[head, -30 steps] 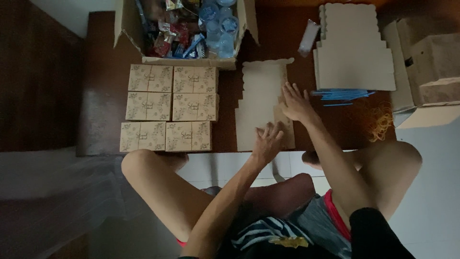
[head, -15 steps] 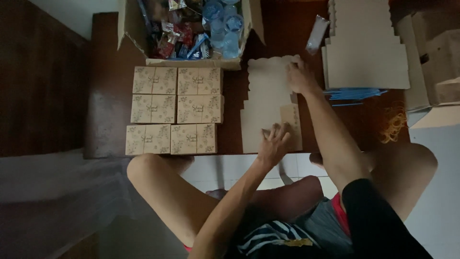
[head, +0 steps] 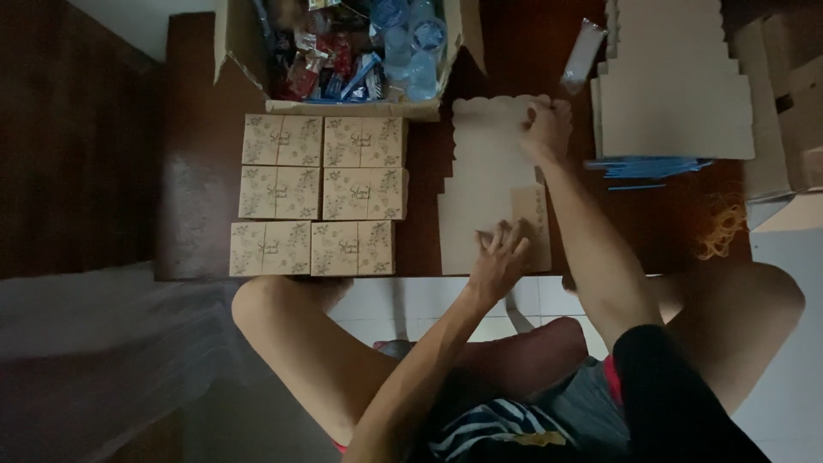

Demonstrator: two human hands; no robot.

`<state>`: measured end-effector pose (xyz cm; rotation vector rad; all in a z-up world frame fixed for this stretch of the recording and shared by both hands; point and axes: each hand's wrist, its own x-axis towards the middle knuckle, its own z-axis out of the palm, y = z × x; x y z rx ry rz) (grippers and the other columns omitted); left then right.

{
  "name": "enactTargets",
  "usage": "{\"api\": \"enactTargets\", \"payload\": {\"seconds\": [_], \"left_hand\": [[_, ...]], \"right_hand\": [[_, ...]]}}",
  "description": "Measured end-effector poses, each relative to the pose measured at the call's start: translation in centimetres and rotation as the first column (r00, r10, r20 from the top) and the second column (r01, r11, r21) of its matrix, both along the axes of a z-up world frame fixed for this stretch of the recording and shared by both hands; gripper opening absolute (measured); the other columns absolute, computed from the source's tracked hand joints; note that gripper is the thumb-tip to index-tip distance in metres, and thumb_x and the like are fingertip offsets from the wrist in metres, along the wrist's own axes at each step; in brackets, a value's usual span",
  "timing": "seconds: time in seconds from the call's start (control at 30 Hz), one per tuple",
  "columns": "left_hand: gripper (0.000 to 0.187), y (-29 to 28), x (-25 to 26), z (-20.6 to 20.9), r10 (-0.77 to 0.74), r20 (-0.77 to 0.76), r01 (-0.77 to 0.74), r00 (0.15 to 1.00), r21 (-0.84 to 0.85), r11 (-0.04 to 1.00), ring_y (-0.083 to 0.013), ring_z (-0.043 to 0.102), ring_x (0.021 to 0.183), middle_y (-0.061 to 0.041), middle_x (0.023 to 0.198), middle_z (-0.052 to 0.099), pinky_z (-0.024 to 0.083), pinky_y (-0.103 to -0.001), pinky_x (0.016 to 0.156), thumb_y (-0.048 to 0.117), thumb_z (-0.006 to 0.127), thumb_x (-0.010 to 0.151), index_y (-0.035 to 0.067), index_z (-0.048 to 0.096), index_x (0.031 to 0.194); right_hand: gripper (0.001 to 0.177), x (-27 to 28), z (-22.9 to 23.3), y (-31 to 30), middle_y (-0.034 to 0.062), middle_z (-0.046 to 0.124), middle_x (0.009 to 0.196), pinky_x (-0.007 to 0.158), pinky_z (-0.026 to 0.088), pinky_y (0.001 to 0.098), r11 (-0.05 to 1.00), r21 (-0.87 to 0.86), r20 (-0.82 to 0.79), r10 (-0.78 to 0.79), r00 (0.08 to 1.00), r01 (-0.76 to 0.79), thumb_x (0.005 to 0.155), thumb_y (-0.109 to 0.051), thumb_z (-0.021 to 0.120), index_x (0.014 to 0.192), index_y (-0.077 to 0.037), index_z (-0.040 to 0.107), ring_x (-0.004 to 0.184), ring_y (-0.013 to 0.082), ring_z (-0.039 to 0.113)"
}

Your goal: Folding flat cardboard templates into small boxes and stacking them on a table.

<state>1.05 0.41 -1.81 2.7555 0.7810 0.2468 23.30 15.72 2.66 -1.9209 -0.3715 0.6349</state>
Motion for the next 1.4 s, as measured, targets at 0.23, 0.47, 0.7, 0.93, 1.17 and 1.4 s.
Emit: {"api": "enactTargets", "payload": {"seconds": [0.23,0.47,0.7,0.93,1.17,1.4], "left_hand": [[0.043,-0.4,-0.1,0.1,0.025,0.036,-0.028,0.999,0.098,0.995,-0.0412,0.048,0.137,-0.013,0.152,0.042,0.048,-0.071,0.099,0.036,0.079,0.085,0.017,0.056,0.116],[0.040,-0.2,-0.2,0.1,0.018,0.090,-0.024,0.996,0.068,0.997,-0.0427,0.048,0.137,-0.014,0.151,0.044,0.045,-0.075,0.097,0.035,0.078,0.086,0.014,0.056,0.113],[0.037,-0.3,0.1,-0.4,0.017,0.044,-0.018,0.999,0.019,1.000,-0.0412,0.046,0.140,-0.013,0.149,0.045,0.044,-0.074,0.101,0.026,0.076,0.088,0.014,0.056,0.117],[0.043,-0.3,-0.3,-0.2,0.021,0.036,-0.023,0.999,0.068,0.997,-0.0417,0.046,0.140,-0.014,0.153,0.043,0.045,-0.072,0.102,0.034,0.077,0.088,0.015,0.054,0.118],[0.046,-0.4,-0.1,0.2,0.030,0.056,-0.033,0.998,0.058,0.998,-0.0425,0.046,0.139,-0.013,0.152,0.044,0.047,-0.072,0.101,0.034,0.081,0.083,0.015,0.056,0.117],[0.044,-0.6,0.0,-0.8,0.019,-0.096,-0.009,0.995,0.100,0.995,-0.0383,0.040,0.144,-0.009,0.161,0.033,0.046,-0.069,0.106,0.034,0.079,0.083,0.020,0.058,0.120]], "right_hand": [[0.051,0.8,-0.9,0.6,0.0329,0.041,0.146,0.111,0.018,0.0739,0.850,-0.459,0.256,0.406,0.877,-0.260,0.099,-0.036,0.066,0.138,-0.003,0.061,0.141,0.0554,0.026],[0.028,3.2,-2.2,0.0,0.0097,0.061,0.132,0.098,0.051,0.0552,0.958,-0.199,0.247,0.253,0.935,-0.207,0.101,-0.037,0.063,0.124,-0.023,0.070,0.124,0.0334,0.057],[0.058,3.2,-0.5,-0.9,0.0247,0.047,0.141,0.103,0.049,0.0597,0.915,-0.357,0.253,0.287,0.924,-0.186,0.097,-0.042,0.068,0.140,-0.007,0.055,0.133,0.0420,0.051],[0.043,2.4,-1.8,0.1,0.0251,0.037,0.147,0.110,0.028,0.0615,0.905,-0.414,0.271,0.222,0.937,-0.095,0.091,-0.028,0.074,0.125,-0.010,0.055,0.141,0.0459,0.027],[0.015,1.5,-4.5,-0.4,0.0265,0.066,0.091,0.072,0.056,0.0518,0.984,-0.113,0.635,0.179,0.751,-0.139,0.090,-0.009,0.068,0.093,0.005,0.068,0.091,0.0418,0.068],[0.065,-2.1,-1.9,-1.4,0.0216,0.036,0.132,0.108,0.027,0.0617,0.800,-0.535,0.550,0.575,0.607,-0.273,0.102,-0.037,0.057,0.149,0.004,0.042,0.131,0.0448,0.028]]}}
